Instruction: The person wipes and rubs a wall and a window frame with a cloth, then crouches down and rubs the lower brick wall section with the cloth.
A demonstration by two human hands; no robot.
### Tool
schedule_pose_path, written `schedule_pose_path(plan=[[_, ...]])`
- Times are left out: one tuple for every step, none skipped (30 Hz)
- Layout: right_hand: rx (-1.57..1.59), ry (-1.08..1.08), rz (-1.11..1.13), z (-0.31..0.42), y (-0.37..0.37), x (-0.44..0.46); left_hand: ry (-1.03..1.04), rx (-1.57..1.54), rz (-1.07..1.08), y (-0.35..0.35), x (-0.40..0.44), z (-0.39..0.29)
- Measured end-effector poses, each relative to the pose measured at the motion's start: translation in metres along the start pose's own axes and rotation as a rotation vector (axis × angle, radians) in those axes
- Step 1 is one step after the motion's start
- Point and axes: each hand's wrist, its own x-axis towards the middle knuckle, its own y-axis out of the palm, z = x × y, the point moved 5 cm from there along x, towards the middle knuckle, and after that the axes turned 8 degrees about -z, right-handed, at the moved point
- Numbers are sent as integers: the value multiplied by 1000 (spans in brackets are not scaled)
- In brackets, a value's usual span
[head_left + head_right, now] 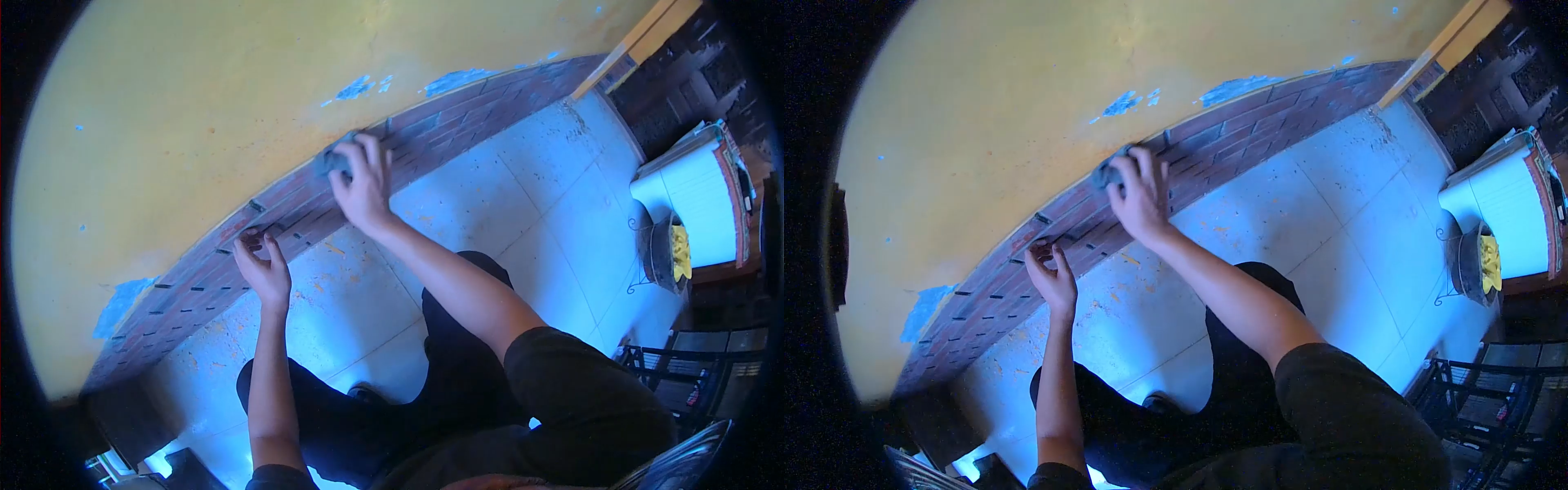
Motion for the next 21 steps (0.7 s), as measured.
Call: schedule_pose_path(plan=[[2, 72, -73, -13, -5, 8, 9, 8, -3, -2, 0, -1], [9, 142, -141, -28, -11, 17, 47, 32, -5, -3, 1, -2], [56, 287, -231, -40, -18, 25, 82, 58, -11, -3, 1, -3], [49, 366, -331, -54, -20, 27, 115, 82, -19, -2, 1, -2], [36, 400, -314, -62, -18, 23, 137, 122, -22, -2, 0, 2], [22, 432, -301, -61, -20, 26, 147, 134, -21, -3, 0, 3], [29, 421, -295, -55, -19, 26, 160, 144, -19, -3, 0, 3], [35, 411, -291, -45, -16, 23, 174, 153, -15, -2, 0, 1], [42, 402, -291, -37, -17, 25, 183, 167, -20, -1, -2, -1], [53, 444, -291, -38, -21, 31, 199, 180, -26, 0, -4, -2], [69, 486, -300, -40, -25, 39, 224, 193, -35, 0, -3, -4], [88, 528, -313, -44, -26, 47, 204, 168, -54, 1, 0, -5], [184, 599, -403, -51, -27, 55, 184, 143, -72, 3, -2, -6], [180, 556, -442, -54, -29, 61, 160, 120, -86, 4, -4, -5], [172, 513, -479, -48, -39, 70, 157, 131, -77, 4, -4, -7], [162, 469, -512, -41, -46, 78, 159, 137, -75, 4, -4, -8], [178, 401, -498, -32, -51, 84, 159, 142, -73, 4, -4, -8], [161, 345, -474, -21, -54, 89, 157, 146, -73, 5, -5, -8], [142, 288, -450, -9, -56, 91, 182, 137, -87, 5, -4, -8], [122, 233, -424, 1, -58, 93, 206, 146, -96, 6, -4, -8], [84, 209, -405, 5, -59, 94, 228, 157, -104, 5, -4, -9]])
